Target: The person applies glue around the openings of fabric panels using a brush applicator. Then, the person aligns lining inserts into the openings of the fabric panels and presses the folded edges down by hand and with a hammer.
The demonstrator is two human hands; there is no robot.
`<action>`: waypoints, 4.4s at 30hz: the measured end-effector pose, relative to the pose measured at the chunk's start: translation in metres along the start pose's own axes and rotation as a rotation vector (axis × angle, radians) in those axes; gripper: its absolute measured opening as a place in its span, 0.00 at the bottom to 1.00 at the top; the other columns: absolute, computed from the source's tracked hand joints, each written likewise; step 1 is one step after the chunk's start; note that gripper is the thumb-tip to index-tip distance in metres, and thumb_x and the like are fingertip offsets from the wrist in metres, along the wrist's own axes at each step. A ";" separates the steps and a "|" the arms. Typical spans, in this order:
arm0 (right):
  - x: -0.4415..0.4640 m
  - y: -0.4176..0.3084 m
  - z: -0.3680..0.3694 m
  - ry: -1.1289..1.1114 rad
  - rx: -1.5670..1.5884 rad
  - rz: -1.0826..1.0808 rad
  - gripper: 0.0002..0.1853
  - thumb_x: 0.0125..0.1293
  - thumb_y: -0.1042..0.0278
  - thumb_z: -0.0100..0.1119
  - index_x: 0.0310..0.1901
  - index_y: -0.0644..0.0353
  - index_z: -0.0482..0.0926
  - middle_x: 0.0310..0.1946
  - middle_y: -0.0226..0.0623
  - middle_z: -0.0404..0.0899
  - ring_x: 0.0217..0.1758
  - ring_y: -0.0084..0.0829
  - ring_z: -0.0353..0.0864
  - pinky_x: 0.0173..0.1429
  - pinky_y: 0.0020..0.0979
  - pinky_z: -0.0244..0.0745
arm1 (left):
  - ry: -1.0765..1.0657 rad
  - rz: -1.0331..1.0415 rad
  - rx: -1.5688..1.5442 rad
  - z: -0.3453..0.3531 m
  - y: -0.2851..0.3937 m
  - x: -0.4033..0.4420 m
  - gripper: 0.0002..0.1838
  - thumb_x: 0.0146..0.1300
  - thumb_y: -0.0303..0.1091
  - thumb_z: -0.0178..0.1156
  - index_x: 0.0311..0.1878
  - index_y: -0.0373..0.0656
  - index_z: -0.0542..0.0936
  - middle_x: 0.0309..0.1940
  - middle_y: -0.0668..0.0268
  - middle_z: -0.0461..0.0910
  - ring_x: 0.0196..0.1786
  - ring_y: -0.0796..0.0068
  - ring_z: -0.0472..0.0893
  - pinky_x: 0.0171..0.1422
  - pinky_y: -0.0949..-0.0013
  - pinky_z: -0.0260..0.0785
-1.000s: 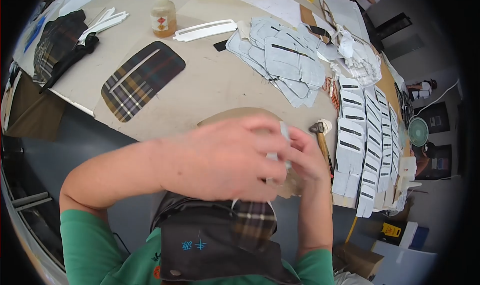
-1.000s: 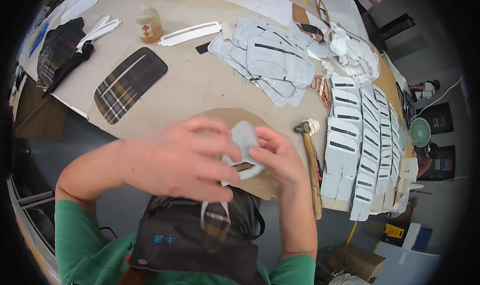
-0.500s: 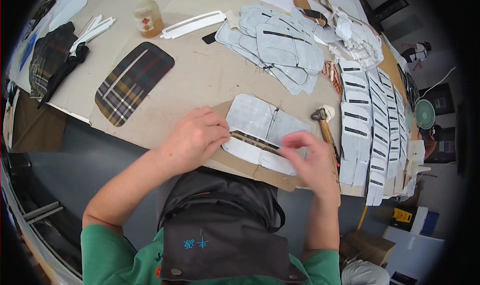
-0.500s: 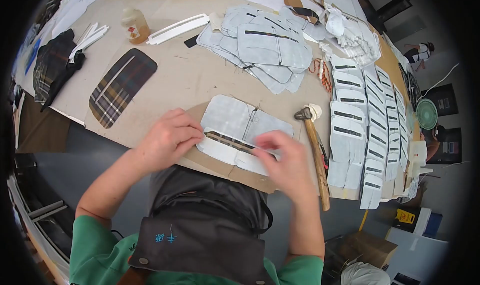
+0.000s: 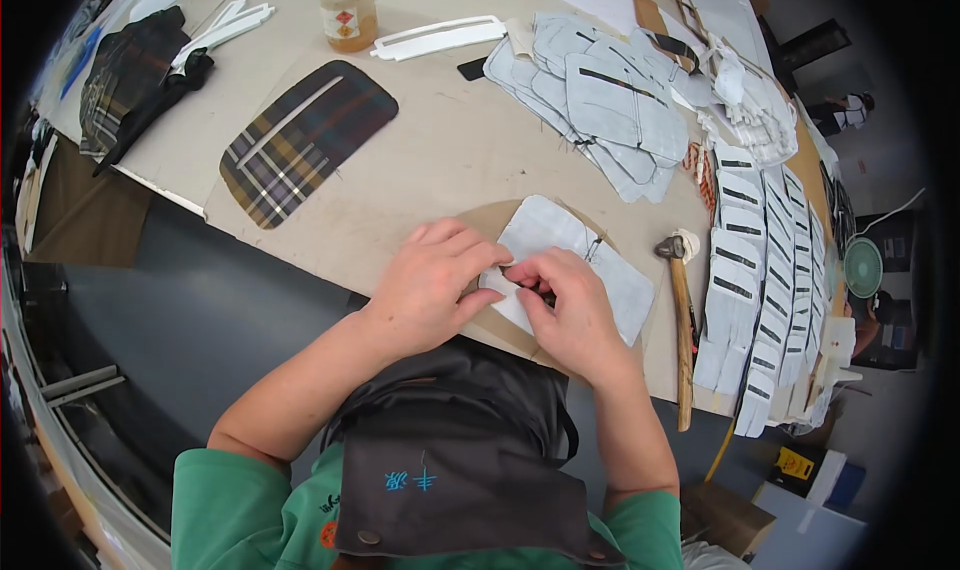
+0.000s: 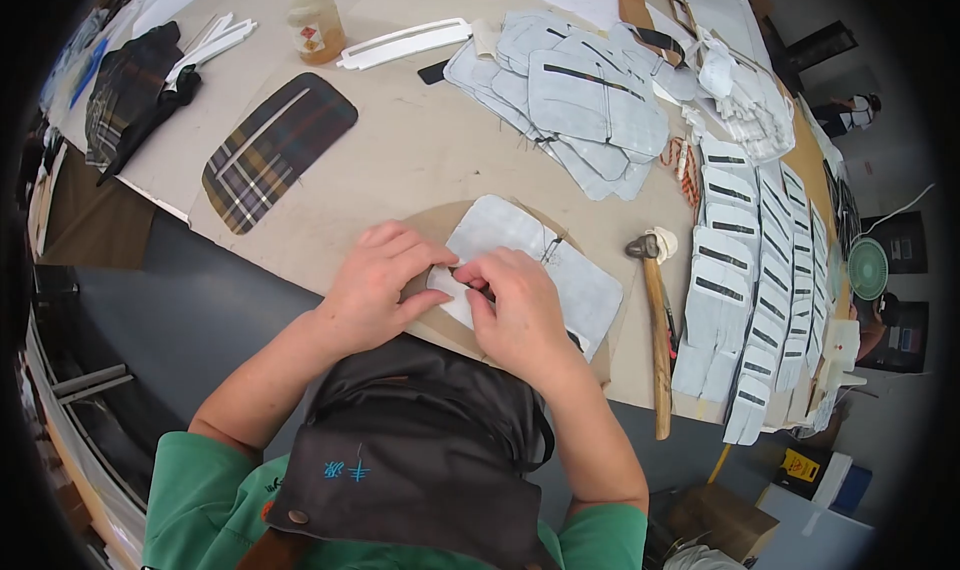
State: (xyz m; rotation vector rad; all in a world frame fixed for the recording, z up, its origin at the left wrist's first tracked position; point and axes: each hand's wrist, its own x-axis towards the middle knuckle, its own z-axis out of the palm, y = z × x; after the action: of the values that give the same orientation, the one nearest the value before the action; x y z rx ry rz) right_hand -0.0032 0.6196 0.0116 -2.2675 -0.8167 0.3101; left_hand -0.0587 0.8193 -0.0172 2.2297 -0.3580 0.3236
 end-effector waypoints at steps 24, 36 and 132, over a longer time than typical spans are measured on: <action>-0.056 0.020 -0.012 0.192 0.058 0.070 0.09 0.59 0.76 0.69 0.41 0.58 0.83 0.34 0.36 0.81 0.42 0.41 0.79 0.49 0.38 0.72 | -0.285 0.088 -0.057 0.021 0.016 0.021 0.18 0.50 0.32 0.77 0.45 0.49 0.84 0.42 0.70 0.76 0.49 0.64 0.74 0.53 0.61 0.62; -0.040 0.014 -0.039 -0.042 -0.017 0.159 0.07 0.56 0.72 0.71 0.35 0.62 0.83 0.28 0.38 0.82 0.33 0.43 0.81 0.39 0.41 0.75 | -0.269 0.090 -0.030 0.022 0.016 0.021 0.16 0.51 0.30 0.76 0.44 0.51 0.85 0.40 0.72 0.76 0.47 0.65 0.74 0.53 0.62 0.60; -0.133 0.034 -0.023 0.276 -0.284 -0.090 0.18 0.53 0.78 0.70 0.48 0.55 0.85 0.39 0.28 0.78 0.42 0.35 0.77 0.51 0.38 0.67 | -0.160 0.258 0.323 0.056 0.040 -0.012 0.20 0.55 0.26 0.60 0.52 0.48 0.86 0.43 0.71 0.79 0.48 0.67 0.74 0.53 0.61 0.60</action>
State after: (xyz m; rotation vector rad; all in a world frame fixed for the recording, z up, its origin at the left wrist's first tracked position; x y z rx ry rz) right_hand -0.0802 0.5035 0.0038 -2.4516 -0.8556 -0.1690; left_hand -0.0785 0.7534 -0.0278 2.5367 -0.7279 0.3606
